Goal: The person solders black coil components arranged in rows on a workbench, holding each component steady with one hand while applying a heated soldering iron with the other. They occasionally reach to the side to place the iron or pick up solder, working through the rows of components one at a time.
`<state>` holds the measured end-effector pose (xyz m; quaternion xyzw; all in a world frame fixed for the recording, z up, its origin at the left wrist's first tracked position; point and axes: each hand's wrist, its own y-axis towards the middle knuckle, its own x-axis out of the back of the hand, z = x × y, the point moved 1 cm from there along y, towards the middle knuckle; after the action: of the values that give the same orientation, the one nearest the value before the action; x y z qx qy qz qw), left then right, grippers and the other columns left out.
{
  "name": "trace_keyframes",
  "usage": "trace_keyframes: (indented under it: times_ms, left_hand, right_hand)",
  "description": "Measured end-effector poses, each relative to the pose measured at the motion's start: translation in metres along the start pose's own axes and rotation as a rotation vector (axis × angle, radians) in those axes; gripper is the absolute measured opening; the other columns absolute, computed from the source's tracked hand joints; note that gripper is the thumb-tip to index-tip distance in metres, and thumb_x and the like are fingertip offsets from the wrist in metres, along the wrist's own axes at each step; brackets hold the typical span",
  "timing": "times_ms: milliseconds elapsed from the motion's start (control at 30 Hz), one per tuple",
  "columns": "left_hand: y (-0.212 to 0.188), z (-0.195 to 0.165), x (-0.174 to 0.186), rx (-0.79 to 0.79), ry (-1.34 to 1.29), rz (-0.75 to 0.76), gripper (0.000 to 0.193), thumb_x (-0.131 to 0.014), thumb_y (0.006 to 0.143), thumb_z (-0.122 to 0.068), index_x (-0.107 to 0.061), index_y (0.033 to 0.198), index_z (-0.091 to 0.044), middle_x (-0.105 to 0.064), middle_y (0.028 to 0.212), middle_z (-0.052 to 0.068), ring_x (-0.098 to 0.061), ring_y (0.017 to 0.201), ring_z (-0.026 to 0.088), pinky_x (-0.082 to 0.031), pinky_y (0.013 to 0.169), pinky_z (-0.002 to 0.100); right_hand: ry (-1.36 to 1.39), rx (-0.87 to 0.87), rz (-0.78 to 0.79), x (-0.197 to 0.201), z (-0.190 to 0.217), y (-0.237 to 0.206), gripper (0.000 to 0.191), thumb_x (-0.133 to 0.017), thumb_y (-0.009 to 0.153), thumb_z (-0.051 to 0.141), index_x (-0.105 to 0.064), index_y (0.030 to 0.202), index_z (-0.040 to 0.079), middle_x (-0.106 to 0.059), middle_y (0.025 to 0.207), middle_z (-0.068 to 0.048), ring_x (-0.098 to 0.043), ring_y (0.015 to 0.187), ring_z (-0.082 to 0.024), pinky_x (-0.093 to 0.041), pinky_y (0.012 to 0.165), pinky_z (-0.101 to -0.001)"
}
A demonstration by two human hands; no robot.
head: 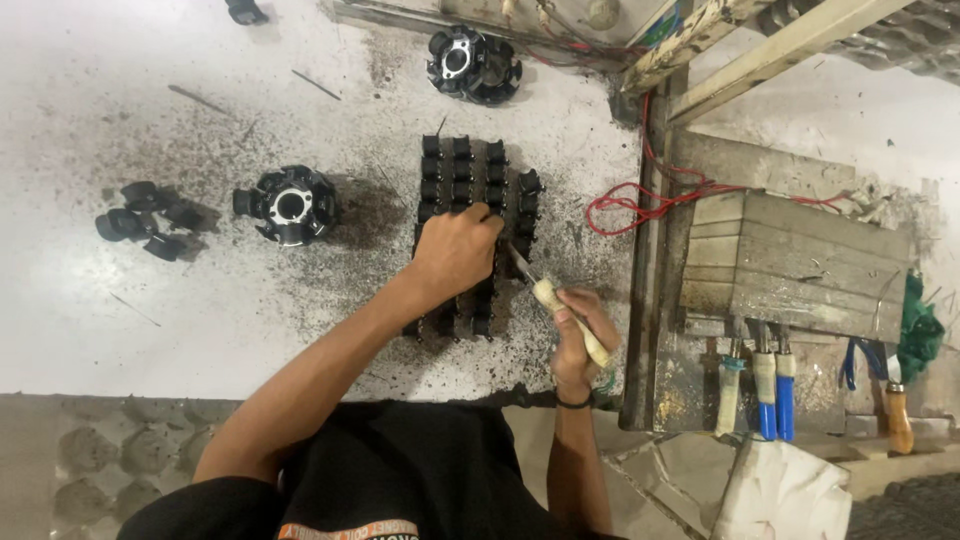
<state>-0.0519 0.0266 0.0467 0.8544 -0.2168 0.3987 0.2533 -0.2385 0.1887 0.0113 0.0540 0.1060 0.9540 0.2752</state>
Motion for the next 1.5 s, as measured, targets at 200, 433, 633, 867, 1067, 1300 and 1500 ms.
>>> trace_keyframes:
  times_ms: [200,433,633,867,1067,1300,1500]
  left_hand:
    - [0.008,-0.012,0.02,0.121,-0.033,0.066,0.011,-0.067,0.081,-0.005,-0.068,0.089,0.002,-0.066,0.093,0.018,-0.071,0.065,0.035,-0.059,0.051,0.043]
    - [0.027,-0.077,0.085,-0.168,-0.205,-0.265,0.017,-0.062,0.094,0.001,-0.058,0.111,0.001,-0.068,0.094,0.016,-0.07,0.071,0.031,-0.056,0.055,0.042]
    - [0.107,-0.071,0.069,-0.273,-0.148,-0.349,0.027,-0.057,0.088,0.008,-0.057,0.113,-0.002,-0.068,0.082,0.01,-0.067,0.062,0.026,-0.053,0.05,0.04]
    - [0.106,-0.015,-0.017,-0.091,0.013,-0.063,0.016,-0.073,0.079,-0.008,-0.071,0.092,0.0,-0.072,0.088,0.019,-0.067,0.092,0.039,-0.06,0.072,0.048]
    - [0.102,0.0,-0.024,-0.159,-0.111,-0.112,0.02,-0.069,0.083,-0.003,-0.075,0.102,-0.002,-0.073,0.097,0.015,-0.067,0.091,0.039,-0.059,0.08,0.05]
    - [0.09,-0.006,-0.025,0.036,-0.03,-0.091,0.018,-0.067,0.085,-0.004,-0.081,0.095,-0.009,-0.069,0.097,0.012,-0.071,0.072,0.037,-0.058,0.061,0.046]
    - [0.086,-0.005,-0.03,0.057,-0.036,-0.054,0.015,-0.069,0.083,-0.007,-0.081,0.091,-0.01,-0.069,0.097,0.014,-0.071,0.073,0.038,-0.06,0.064,0.047]
  right_hand:
    - [0.198,0.153,-0.085,0.032,0.0,0.014,0.021,-0.067,0.09,0.002,-0.073,0.107,-0.008,-0.074,0.111,-0.02,-0.07,0.106,-0.029,-0.056,0.101,-0.0391]
    - [0.16,0.078,-0.224,0.043,0.004,0.028,0.023,-0.064,0.095,0.004,-0.073,0.113,-0.009,-0.073,0.111,-0.017,-0.068,0.105,-0.025,-0.054,0.1,-0.0337]
    - [0.244,-0.059,-0.088,0.023,-0.006,0.094,0.026,-0.064,0.1,0.009,-0.069,0.119,-0.007,-0.072,0.113,-0.013,-0.069,0.105,-0.02,-0.056,0.095,-0.0312]
    - [0.252,-0.128,-0.191,0.026,-0.008,0.095,0.023,-0.066,0.097,0.009,-0.072,0.115,-0.006,-0.073,0.111,-0.012,-0.069,0.103,-0.019,-0.054,0.093,-0.0304]
    - [0.205,-0.121,-0.152,0.027,-0.019,0.095,0.022,-0.065,0.095,0.006,-0.073,0.113,-0.005,-0.074,0.109,-0.011,-0.069,0.104,-0.019,-0.054,0.096,-0.0303]
    - [0.244,-0.163,-0.142,0.024,-0.026,0.095,0.022,-0.064,0.095,0.003,-0.074,0.112,-0.007,-0.074,0.107,-0.013,-0.069,0.101,-0.02,-0.054,0.095,-0.0337]
    - [0.292,-0.184,-0.138,0.022,-0.026,0.094,0.024,-0.061,0.092,0.002,-0.073,0.11,-0.007,-0.075,0.109,-0.014,-0.071,0.101,-0.022,-0.057,0.095,-0.036]
